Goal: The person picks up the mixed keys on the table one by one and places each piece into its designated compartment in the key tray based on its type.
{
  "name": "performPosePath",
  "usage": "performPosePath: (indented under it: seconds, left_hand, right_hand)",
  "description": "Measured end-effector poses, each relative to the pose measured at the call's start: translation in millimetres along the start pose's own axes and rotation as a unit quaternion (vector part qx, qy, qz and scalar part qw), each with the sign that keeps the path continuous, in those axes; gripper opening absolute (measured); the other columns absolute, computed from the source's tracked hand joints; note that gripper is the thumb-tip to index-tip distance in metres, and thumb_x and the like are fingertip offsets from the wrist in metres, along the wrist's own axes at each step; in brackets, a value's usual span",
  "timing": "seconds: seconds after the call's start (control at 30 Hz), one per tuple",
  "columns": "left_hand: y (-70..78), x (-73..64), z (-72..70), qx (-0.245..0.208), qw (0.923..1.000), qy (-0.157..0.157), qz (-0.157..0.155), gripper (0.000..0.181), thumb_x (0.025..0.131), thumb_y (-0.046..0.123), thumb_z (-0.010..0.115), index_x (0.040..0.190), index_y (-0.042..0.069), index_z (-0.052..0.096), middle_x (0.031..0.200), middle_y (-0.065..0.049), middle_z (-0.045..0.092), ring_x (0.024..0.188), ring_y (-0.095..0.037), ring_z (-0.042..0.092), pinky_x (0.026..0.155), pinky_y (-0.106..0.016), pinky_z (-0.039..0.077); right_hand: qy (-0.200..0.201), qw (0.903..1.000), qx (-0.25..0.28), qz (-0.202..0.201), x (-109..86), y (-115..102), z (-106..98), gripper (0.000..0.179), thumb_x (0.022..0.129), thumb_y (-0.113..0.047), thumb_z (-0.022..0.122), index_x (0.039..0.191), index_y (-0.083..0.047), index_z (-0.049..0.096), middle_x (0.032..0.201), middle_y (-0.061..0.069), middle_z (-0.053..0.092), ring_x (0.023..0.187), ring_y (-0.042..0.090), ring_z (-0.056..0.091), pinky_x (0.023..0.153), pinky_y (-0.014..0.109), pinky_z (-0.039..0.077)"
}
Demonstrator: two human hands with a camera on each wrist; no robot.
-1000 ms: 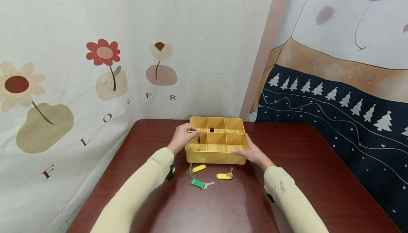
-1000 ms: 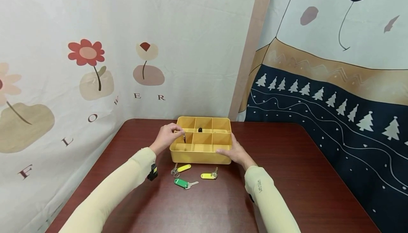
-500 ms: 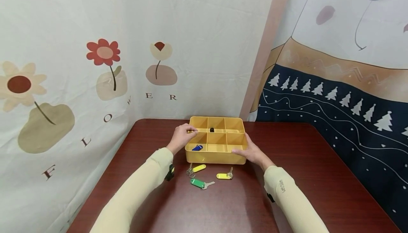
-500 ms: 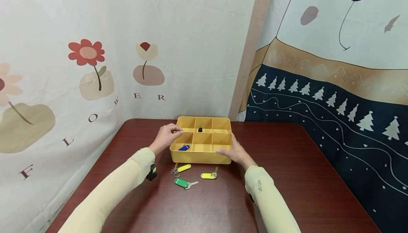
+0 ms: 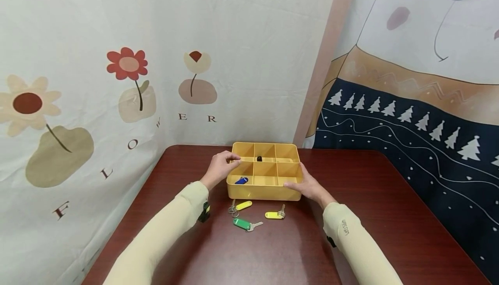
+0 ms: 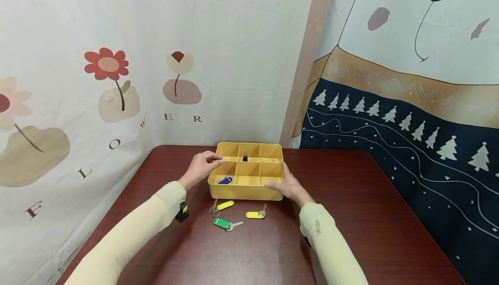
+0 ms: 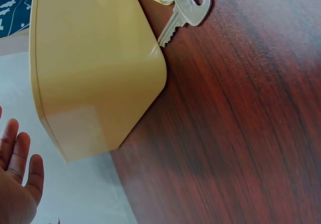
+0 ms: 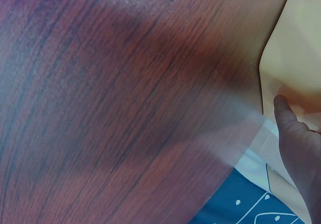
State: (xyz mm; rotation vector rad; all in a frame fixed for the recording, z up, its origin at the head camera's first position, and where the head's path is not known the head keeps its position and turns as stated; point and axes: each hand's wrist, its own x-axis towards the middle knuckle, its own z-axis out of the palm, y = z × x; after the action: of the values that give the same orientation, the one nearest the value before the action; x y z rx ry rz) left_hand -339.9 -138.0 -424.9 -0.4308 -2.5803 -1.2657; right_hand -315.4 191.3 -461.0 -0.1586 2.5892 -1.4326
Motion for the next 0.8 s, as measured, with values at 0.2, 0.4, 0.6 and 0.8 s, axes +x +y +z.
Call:
performPosePath:
  seconds: [0.2,0.4,0.6,0.8]
  left_hand:
    - [4.0,-5.8,-5.5,-0.012,0.9999,-0.006,-0.004,0.022,0.094,0.022,0.071,0.107,0.005,0.075,0.104,-0.006,0.069,0.092,-0.023,0.058,0.083,-0.038,0.05]
    - [6.4,-12.5,-8.4,-0.018,0.9998,-0.007,0.002,0.019,0.093,0.021,0.072,0.106,0.007,0.075,0.102,-0.005,0.068,0.088,-0.023,0.057,0.076,-0.033,0.049]
    - [9.1,-21.0,-11.7,-0.032,0.9993,-0.019,0.0,0.022,0.092,0.021,0.073,0.108,0.006,0.074,0.103,-0.004,0.068,0.088,-0.024,0.056,0.074,-0.03,0.048]
    - [12.0,-28.4,-16.3,-0.046,0.9986,-0.022,0.012,0.023,0.091,0.02,0.074,0.108,0.004,0.074,0.102,-0.005,0.068,0.086,-0.021,0.054,0.072,-0.029,0.047]
  right_hand:
    - [-0.002,1.0,0.004,-0.006,0.3,-1.0,-0.8,0.117,0.081,-0.047,0.08,0.16,-0.012,0.0,0.158,0.024,0.024,0.137,0.039,0.033,0.115,0.056,0.021]
    - [-0.006,0.9999,0.004,-0.008,0.5,-1.3,-0.8,0.117,0.082,-0.047,0.079,0.16,-0.011,-0.001,0.158,0.023,0.023,0.137,0.039,0.033,0.115,0.056,0.02]
    - [-0.003,0.9999,0.004,-0.009,0.2,-0.9,-0.2,0.116,0.082,-0.046,0.08,0.16,-0.012,0.001,0.157,0.024,0.025,0.136,0.039,0.034,0.115,0.057,0.021]
    - [-0.002,0.9999,0.003,-0.011,0.2,-1.7,0.3,0.117,0.081,-0.048,0.08,0.16,-0.012,0.002,0.156,0.024,0.028,0.134,0.039,0.036,0.114,0.058,0.022]
